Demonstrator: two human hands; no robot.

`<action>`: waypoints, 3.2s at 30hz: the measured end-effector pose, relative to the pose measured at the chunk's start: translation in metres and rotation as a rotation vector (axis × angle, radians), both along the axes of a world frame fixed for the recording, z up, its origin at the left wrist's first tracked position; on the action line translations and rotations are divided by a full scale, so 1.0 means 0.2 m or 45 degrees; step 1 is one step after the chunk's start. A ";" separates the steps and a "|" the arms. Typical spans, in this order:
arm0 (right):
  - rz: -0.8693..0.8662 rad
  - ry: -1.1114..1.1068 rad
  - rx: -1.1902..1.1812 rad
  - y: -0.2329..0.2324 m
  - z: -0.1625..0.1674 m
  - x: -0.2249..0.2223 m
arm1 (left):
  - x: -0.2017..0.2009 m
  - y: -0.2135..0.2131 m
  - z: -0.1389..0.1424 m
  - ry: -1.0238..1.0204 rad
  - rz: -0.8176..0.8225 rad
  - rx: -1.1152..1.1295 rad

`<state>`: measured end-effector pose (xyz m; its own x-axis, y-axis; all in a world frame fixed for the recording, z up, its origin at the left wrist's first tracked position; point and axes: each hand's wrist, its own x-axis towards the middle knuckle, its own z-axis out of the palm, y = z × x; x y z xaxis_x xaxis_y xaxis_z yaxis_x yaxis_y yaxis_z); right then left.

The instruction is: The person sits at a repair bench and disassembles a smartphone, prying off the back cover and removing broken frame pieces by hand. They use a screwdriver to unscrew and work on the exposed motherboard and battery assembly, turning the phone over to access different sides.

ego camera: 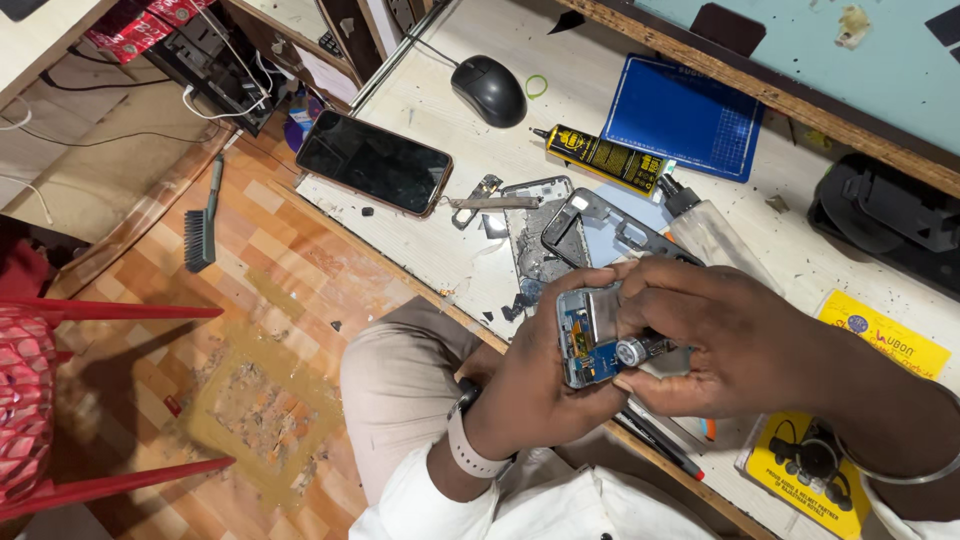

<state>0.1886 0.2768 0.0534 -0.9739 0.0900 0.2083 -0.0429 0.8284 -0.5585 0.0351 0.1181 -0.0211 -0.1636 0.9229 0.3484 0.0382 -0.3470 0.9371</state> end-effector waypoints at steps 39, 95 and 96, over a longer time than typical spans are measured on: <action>-0.288 -0.544 -0.172 -0.02 0.02 0.00 | 0.01 -0.01 0.01 0.116 0.059 0.096; -0.372 -0.136 -0.157 0.01 0.09 -0.03 | 0.03 0.03 0.05 -0.491 0.244 0.183; -0.387 -0.184 -0.187 0.00 0.08 -0.02 | 0.03 0.03 0.05 -0.491 0.245 0.185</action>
<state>0.1840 0.2773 0.0700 -0.9165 0.3985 0.0340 0.2809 0.7019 -0.6545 0.0408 0.1241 -0.0112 -0.4705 0.8092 0.3519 -0.2272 -0.4965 0.8378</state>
